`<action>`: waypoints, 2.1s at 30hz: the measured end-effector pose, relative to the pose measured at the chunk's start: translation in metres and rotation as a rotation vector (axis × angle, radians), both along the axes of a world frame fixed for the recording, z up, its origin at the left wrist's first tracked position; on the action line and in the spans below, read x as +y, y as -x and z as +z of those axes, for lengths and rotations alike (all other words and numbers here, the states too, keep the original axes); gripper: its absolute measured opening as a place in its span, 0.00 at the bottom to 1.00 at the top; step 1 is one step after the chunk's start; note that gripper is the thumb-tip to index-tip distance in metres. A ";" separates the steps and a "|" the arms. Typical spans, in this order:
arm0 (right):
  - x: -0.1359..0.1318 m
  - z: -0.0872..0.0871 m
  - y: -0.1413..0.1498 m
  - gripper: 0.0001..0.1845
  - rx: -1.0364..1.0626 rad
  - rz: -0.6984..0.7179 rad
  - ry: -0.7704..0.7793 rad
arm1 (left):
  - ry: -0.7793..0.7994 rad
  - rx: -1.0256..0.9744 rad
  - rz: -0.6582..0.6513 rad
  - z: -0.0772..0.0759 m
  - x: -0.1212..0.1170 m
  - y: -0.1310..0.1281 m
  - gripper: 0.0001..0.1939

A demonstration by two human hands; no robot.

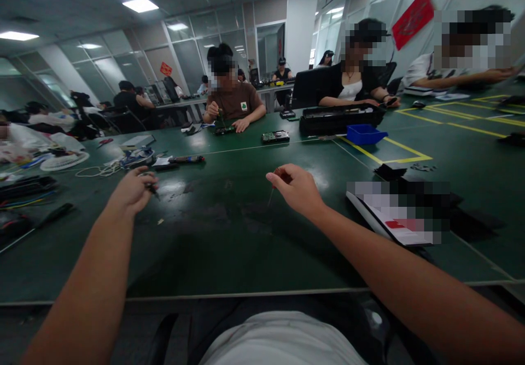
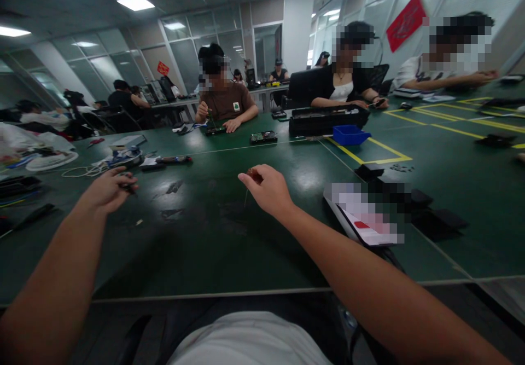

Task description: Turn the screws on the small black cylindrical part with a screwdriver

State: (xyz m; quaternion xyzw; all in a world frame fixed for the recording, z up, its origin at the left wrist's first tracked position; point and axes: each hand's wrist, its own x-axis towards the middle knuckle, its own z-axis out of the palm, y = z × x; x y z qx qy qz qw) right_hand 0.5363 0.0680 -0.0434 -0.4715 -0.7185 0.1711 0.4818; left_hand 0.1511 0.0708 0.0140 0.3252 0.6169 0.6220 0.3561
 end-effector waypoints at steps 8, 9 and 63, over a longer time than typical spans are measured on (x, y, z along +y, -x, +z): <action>-0.004 0.006 -0.001 0.15 0.004 0.063 -0.086 | -0.051 0.094 -0.555 -0.026 0.021 -0.114 0.17; -0.004 0.008 -0.001 0.15 -0.001 0.070 -0.100 | -0.067 0.141 -0.616 -0.030 0.022 -0.124 0.17; -0.001 -0.002 0.006 0.20 0.403 0.078 0.101 | -0.271 0.889 -0.648 -0.083 0.006 -0.179 0.21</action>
